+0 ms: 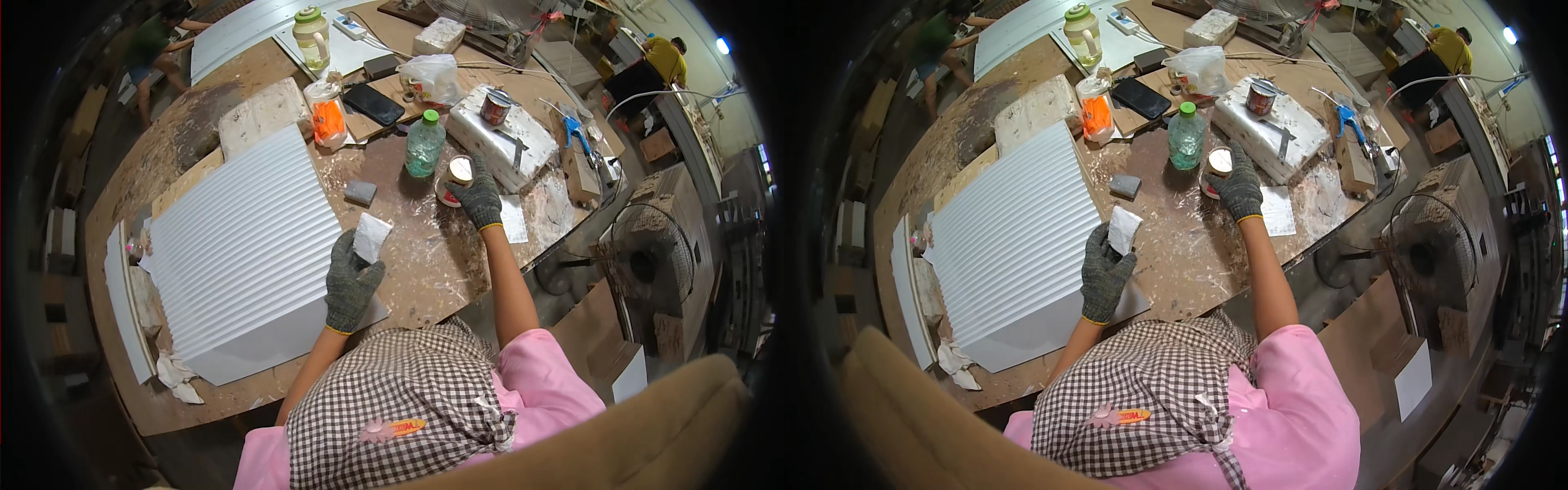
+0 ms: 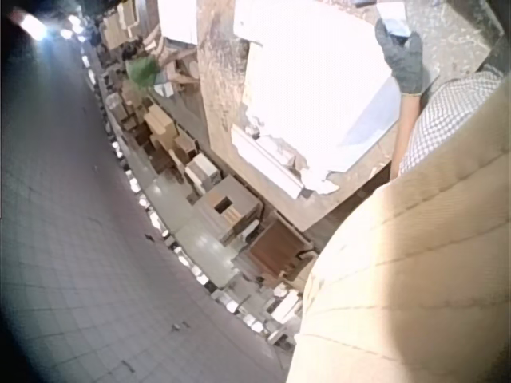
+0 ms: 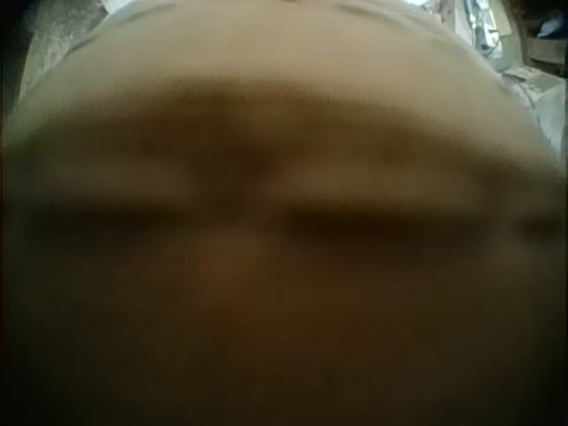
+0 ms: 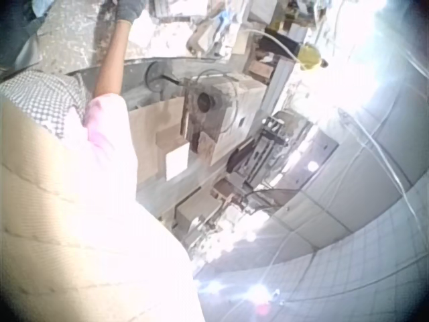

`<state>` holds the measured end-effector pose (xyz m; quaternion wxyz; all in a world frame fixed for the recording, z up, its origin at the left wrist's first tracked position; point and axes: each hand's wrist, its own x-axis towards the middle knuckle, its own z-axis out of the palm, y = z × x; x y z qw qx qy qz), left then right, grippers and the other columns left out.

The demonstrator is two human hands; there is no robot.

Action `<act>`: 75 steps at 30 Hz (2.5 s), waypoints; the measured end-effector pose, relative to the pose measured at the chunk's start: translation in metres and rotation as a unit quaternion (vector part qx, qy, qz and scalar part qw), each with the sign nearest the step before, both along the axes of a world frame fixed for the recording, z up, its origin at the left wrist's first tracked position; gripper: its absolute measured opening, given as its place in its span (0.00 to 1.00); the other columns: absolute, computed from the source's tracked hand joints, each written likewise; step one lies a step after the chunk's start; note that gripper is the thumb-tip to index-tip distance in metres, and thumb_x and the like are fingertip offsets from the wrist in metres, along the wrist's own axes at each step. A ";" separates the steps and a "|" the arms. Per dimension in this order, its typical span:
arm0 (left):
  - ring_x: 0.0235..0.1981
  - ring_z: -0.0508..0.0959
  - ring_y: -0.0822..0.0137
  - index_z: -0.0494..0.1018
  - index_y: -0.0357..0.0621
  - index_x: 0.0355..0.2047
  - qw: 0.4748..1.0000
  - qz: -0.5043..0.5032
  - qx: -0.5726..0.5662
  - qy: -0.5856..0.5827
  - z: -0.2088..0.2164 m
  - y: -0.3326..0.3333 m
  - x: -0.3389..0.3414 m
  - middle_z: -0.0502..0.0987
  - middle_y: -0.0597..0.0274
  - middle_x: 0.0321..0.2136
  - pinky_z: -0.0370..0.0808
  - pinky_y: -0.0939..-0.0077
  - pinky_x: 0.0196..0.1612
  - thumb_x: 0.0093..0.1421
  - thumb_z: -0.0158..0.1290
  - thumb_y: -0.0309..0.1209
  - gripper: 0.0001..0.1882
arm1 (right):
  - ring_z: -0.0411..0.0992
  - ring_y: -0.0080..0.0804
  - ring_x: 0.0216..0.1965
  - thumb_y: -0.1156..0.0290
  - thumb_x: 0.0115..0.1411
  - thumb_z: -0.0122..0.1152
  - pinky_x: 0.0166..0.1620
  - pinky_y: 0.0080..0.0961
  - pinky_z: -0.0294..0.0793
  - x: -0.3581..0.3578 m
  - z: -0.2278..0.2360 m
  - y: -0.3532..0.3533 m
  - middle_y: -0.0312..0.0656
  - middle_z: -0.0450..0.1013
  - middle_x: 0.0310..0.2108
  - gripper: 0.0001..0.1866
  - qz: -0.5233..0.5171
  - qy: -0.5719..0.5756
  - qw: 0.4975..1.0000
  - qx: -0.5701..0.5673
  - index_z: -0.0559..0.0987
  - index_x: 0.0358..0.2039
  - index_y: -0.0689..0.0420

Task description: The person cleans a white corrugated furniture panel by applying a liquid from a small bottle to a cloth and wiping the surface of the panel.

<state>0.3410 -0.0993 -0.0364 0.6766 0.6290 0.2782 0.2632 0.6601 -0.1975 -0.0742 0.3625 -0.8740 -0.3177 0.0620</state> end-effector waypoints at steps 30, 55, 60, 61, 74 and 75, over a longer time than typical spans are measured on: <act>0.52 0.77 0.60 0.64 0.36 0.59 0.982 -0.109 -0.131 -0.084 -0.029 0.057 0.096 0.73 0.54 0.53 0.75 0.63 0.60 0.61 0.57 0.27 0.27 | 0.76 0.49 0.43 0.65 0.57 0.59 0.49 0.43 0.75 -0.008 0.016 -0.001 0.48 0.78 0.37 0.10 0.049 -0.159 0.978 -0.123 0.85 0.37 0.50; 0.49 0.75 0.65 0.66 0.38 0.59 0.984 -0.178 -0.001 -0.009 -0.075 0.073 0.150 0.75 0.56 0.49 0.74 0.69 0.52 0.57 0.61 0.30 0.30 | 0.76 0.49 0.47 0.64 0.58 0.59 0.50 0.43 0.75 0.012 0.005 0.016 0.50 0.77 0.43 0.14 0.081 -0.071 0.969 -0.222 0.85 0.43 0.48; 0.47 0.75 0.67 0.68 0.39 0.58 0.969 -0.244 -0.026 -0.002 -0.074 0.063 0.181 0.75 0.58 0.47 0.74 0.69 0.51 0.58 0.61 0.33 0.28 | 0.77 0.49 0.43 0.65 0.56 0.62 0.47 0.44 0.75 0.011 -0.004 0.014 0.51 0.77 0.40 0.11 0.116 -0.199 0.951 -0.206 0.86 0.38 0.49; 0.47 0.75 0.66 0.69 0.40 0.57 0.969 -0.245 -0.041 0.003 -0.074 0.059 0.186 0.75 0.58 0.47 0.73 0.69 0.52 0.57 0.61 0.33 0.28 | 0.76 0.49 0.43 0.65 0.56 0.61 0.48 0.44 0.75 0.011 -0.009 0.010 0.51 0.77 0.38 0.11 0.127 -0.194 0.952 -0.200 0.85 0.39 0.50; 0.53 0.74 0.66 0.69 0.37 0.60 0.966 -0.253 -0.050 0.015 -0.055 0.059 0.184 0.76 0.58 0.53 0.71 0.71 0.58 0.57 0.62 0.29 0.30 | 0.76 0.41 0.27 0.59 0.59 0.65 0.36 0.36 0.74 0.010 -0.015 -0.009 0.46 0.79 0.25 0.16 -0.028 0.141 0.989 0.016 0.85 0.36 0.60; 0.53 0.74 0.66 0.68 0.37 0.60 0.963 -0.261 -0.066 0.006 -0.048 0.058 0.183 0.76 0.57 0.53 0.71 0.70 0.58 0.57 0.62 0.29 0.31 | 0.73 0.34 0.25 0.59 0.61 0.65 0.33 0.32 0.72 0.010 -0.015 -0.015 0.42 0.77 0.22 0.16 -0.064 0.189 0.978 0.056 0.85 0.34 0.61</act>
